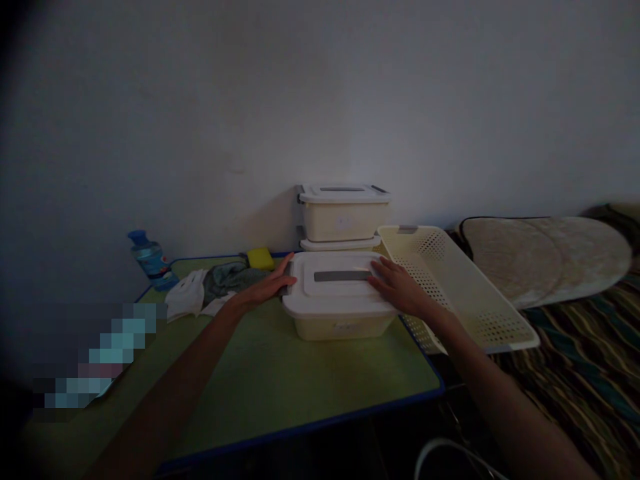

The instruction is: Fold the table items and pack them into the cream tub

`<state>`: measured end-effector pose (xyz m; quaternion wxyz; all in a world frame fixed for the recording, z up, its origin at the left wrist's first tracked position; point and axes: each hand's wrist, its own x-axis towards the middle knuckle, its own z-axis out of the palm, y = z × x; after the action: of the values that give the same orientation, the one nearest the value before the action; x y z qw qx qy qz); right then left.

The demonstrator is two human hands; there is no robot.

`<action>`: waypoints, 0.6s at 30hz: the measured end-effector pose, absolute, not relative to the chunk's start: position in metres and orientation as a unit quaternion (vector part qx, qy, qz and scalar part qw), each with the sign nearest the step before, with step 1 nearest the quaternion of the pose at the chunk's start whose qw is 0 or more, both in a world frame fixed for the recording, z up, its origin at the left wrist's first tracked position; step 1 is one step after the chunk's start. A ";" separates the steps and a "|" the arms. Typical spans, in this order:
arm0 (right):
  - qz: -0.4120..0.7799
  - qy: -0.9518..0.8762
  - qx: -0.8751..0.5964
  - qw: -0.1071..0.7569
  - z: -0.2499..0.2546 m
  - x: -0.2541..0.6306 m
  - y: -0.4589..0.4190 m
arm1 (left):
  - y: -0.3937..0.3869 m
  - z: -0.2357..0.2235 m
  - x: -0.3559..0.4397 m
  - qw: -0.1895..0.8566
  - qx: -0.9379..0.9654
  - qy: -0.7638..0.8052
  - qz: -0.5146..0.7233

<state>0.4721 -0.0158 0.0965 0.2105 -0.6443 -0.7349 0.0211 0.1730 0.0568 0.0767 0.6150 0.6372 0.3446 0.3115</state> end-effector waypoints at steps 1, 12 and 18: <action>0.021 -0.735 -0.643 0.213 0.097 0.472 -0.016 | 0.056 0.077 0.173 0.620 0.632 0.345 0.312; 0.022 -0.733 -0.647 0.210 0.098 0.470 -0.018 | 0.071 0.056 0.159 0.727 0.570 0.245 0.295; -0.008 -0.747 -0.635 0.198 0.097 0.471 -0.017 | 0.082 0.041 0.144 0.711 0.616 0.253 0.226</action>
<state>0.4713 -0.0174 0.0973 0.1981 -0.6348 -0.7468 -0.0080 0.1440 0.0817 0.0414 0.7107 0.6162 0.2535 0.2259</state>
